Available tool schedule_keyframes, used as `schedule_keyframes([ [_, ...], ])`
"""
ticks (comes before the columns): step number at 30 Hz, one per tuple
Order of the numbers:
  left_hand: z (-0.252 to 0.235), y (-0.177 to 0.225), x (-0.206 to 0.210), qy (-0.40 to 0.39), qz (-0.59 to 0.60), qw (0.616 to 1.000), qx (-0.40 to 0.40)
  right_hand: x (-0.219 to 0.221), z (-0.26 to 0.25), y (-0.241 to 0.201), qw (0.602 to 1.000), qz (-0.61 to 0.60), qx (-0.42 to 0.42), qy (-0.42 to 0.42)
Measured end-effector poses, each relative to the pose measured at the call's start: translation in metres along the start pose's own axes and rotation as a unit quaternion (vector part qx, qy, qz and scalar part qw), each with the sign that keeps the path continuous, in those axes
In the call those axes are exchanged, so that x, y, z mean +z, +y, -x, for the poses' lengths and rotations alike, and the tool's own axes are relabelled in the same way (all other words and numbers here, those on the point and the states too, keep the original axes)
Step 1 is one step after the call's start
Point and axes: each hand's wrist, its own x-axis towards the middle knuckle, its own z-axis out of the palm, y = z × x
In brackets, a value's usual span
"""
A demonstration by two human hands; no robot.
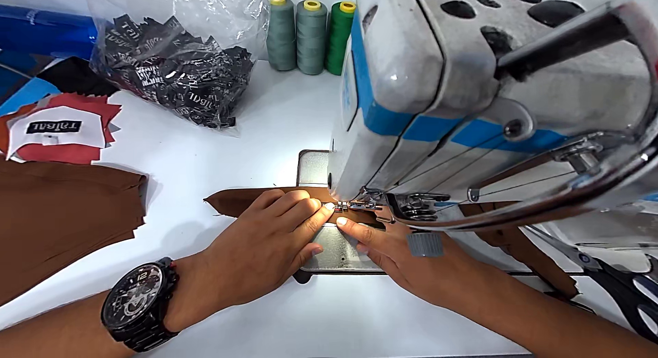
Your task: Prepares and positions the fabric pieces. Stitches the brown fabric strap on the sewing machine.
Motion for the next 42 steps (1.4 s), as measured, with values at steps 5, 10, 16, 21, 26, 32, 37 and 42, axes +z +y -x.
schedule_keyframes([
  [5, -0.0011, -0.0003, -0.0006, -0.002, -0.005, 1.0, 0.002, 0.0004, 0.0002, 0.0003, 1.0, 0.002, 0.001, -0.004],
  [10, -0.001, -0.0003, 0.0001, 0.004, 0.002, 1.0, -0.004, -0.0002, 0.0003, 0.0007, 1.0, 0.009, 0.002, -0.015],
  [16, -0.0014, -0.0001, 0.0005, 0.003, -0.011, 1.0, 0.003, 0.0001, 0.0006, 0.0018, 1.0, 0.012, 0.0, -0.011],
  [21, -0.004, -0.001, 0.0002, 0.001, -0.012, 1.0, -0.001, -0.0031, -0.0028, 0.0039, 1.0, 0.007, 0.011, -0.024],
  [26, -0.0062, -0.001, -0.0006, -0.004, -0.012, 1.0, -0.009, -0.0031, -0.0053, 0.0069, 0.999, -0.013, 0.022, -0.023],
  [32, -0.0043, 0.0004, 0.0005, 0.003, -0.015, 1.0, -0.006, -0.0036, -0.003, 0.0049, 1.0, 0.009, 0.008, -0.008],
  [37, -0.0039, -0.0004, 0.0011, 0.004, -0.01, 1.0, -0.009, -0.0035, -0.0043, 0.0076, 1.0, 0.004, 0.001, -0.008],
  [42, 0.0005, 0.007, 0.0026, 0.01, 0.009, 1.0, 0.003, -0.0068, 0.0015, 0.0049, 1.0, 0.018, -0.023, 0.006],
])
